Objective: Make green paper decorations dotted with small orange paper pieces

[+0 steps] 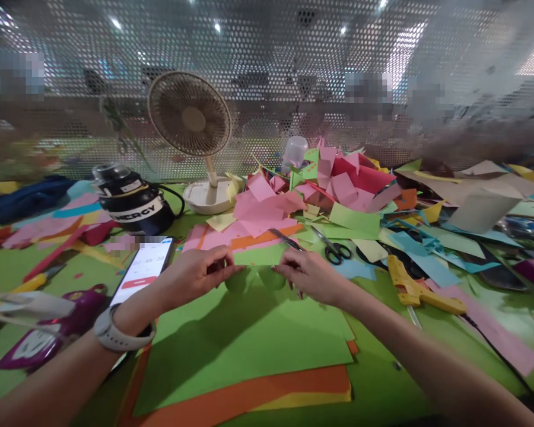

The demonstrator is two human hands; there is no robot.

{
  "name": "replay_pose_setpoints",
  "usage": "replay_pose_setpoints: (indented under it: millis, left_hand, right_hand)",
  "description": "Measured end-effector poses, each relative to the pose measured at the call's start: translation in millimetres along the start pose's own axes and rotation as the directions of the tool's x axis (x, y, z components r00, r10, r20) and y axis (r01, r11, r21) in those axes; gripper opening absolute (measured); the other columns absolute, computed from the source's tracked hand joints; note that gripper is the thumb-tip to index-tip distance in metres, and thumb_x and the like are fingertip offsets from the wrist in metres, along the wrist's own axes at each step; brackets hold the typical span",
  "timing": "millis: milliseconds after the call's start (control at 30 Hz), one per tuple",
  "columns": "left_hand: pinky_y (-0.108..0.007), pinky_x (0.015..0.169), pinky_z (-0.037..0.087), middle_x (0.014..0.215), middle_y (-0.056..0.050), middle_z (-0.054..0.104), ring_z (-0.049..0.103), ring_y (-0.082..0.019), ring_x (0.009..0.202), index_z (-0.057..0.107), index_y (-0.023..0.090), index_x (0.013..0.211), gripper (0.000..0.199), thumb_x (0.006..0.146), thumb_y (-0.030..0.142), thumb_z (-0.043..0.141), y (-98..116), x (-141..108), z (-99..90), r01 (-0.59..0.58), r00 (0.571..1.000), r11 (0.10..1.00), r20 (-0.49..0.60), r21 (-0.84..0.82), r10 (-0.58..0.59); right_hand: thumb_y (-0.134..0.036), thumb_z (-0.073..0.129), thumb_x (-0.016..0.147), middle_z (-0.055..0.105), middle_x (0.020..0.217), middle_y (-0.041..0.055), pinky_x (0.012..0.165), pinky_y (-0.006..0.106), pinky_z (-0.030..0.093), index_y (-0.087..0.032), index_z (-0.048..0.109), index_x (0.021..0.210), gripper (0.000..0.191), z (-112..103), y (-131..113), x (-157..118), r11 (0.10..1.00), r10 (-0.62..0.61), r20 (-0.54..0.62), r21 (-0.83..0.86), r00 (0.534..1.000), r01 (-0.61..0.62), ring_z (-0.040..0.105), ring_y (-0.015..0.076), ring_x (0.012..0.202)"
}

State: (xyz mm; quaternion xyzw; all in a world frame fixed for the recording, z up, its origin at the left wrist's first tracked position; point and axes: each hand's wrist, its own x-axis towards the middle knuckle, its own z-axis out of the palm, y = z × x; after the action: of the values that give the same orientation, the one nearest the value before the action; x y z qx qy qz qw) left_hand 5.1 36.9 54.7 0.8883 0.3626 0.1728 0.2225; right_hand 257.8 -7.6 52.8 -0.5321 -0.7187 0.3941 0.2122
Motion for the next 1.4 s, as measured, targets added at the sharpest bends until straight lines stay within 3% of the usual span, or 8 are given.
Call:
replay_pose_setpoints:
  millis: [200,333,533,667,767,967,1233,1400]
  left_hand:
    - [-0.022,0.049,0.030,0.055,0.004,0.052,0.045,-0.011,0.049,0.054,0.019,0.069,0.030,0.090,0.041,0.050,-0.1,-13.3,4.7,-0.007,1.000,0.996,0.013,-0.086,0.008]
    - [-0.021,0.047,0.034,0.055,0.005,0.053,0.048,-0.011,0.047,0.057,0.020,0.091,0.025,0.086,0.044,0.055,0.6,-21.6,7.9,0.108,0.988,0.929,-0.067,-0.355,-0.141]
    - [-0.023,0.053,0.045,0.067,-0.003,0.067,0.062,-0.015,0.062,0.062,0.017,0.073,0.038,0.081,0.054,0.058,1.5,-29.5,13.1,0.287,0.917,0.529,0.071,-0.799,-0.391]
    - [-0.027,0.072,0.051,0.082,0.000,0.071,0.065,-0.016,0.081,0.068,0.018,0.077,0.029,0.059,0.033,0.084,5.2,-34.3,29.7,0.301,0.881,0.102,0.235,-0.948,-0.410]
    - [-0.025,0.073,0.052,0.078,0.001,0.072,0.065,-0.014,0.080,0.067,0.018,0.067,0.023,0.056,0.023,0.087,10.5,-37.2,40.6,0.267,0.843,-0.092,0.279,-0.959,-0.461]
    - [-0.022,0.067,0.053,0.080,0.003,0.073,0.065,-0.012,0.076,0.071,0.020,0.070,0.019,0.059,0.021,0.086,18.6,-39.0,43.9,0.245,0.852,-0.096,0.261,-0.965,-0.453]
    - [-0.015,0.052,0.045,0.087,-0.003,0.074,0.066,-0.013,0.078,0.073,0.020,0.084,0.024,0.064,0.031,0.083,17.6,-43.5,47.2,0.430,0.804,0.045,0.360,-0.902,-0.474]
    - [-0.016,0.052,0.044,0.098,-0.004,0.073,0.067,-0.013,0.076,0.069,0.021,0.095,0.030,0.069,0.029,0.080,15.3,-43.0,48.7,0.415,0.844,0.082,0.350,-0.906,-0.406]
  right_hand:
    - [-0.045,0.047,0.091,0.049,0.054,-0.0061,0.044,0.019,0.042,-0.020,0.045,0.071,0.033,9.3,-0.7,-7.4,0.997,0.003,0.044,0.072,0.999,-0.006,0.051,0.0077,0.042]
    - [-0.045,0.048,0.091,0.048,0.054,-0.0065,0.042,0.018,0.041,-0.020,0.045,0.071,0.033,14.9,3.9,-11.8,0.990,-0.004,0.029,0.139,1.000,0.000,0.050,0.0067,0.041]
    - [-0.054,0.051,0.087,0.050,0.053,-0.0065,0.039,0.018,0.041,-0.019,0.047,0.073,0.038,17.7,6.4,-16.7,0.962,-0.016,-0.104,0.268,0.994,0.043,0.048,0.0062,0.039]
    - [-0.055,0.052,0.085,0.049,0.052,-0.0067,0.039,0.018,0.041,-0.019,0.048,0.073,0.039,23.1,5.6,-18.3,0.958,-0.009,-0.115,0.283,0.993,0.042,0.048,0.0061,0.038]
    - [-0.055,0.052,0.085,0.050,0.053,-0.0069,0.039,0.017,0.041,-0.019,0.048,0.073,0.038,27.9,5.5,-19.4,0.958,0.013,-0.102,0.285,0.995,0.017,0.048,0.0057,0.038]
    - [-0.055,0.053,0.084,0.049,0.051,-0.0072,0.037,0.017,0.039,-0.019,0.047,0.071,0.039,36.7,6.1,-22.6,0.952,0.043,-0.103,0.305,0.994,-0.010,0.047,0.0059,0.037]
    - [-0.050,0.053,0.085,0.051,0.053,-0.0060,0.038,0.017,0.041,-0.018,0.051,0.072,0.035,43.3,13.6,-28.6,0.965,0.080,-0.045,0.254,0.996,-0.066,0.048,0.0058,0.038]
    - [-0.051,0.053,0.085,0.051,0.054,-0.0058,0.037,0.016,0.041,-0.017,0.054,0.076,0.035,46.3,17.3,-28.9,0.960,0.094,-0.060,0.268,0.994,-0.075,0.048,0.0053,0.039]
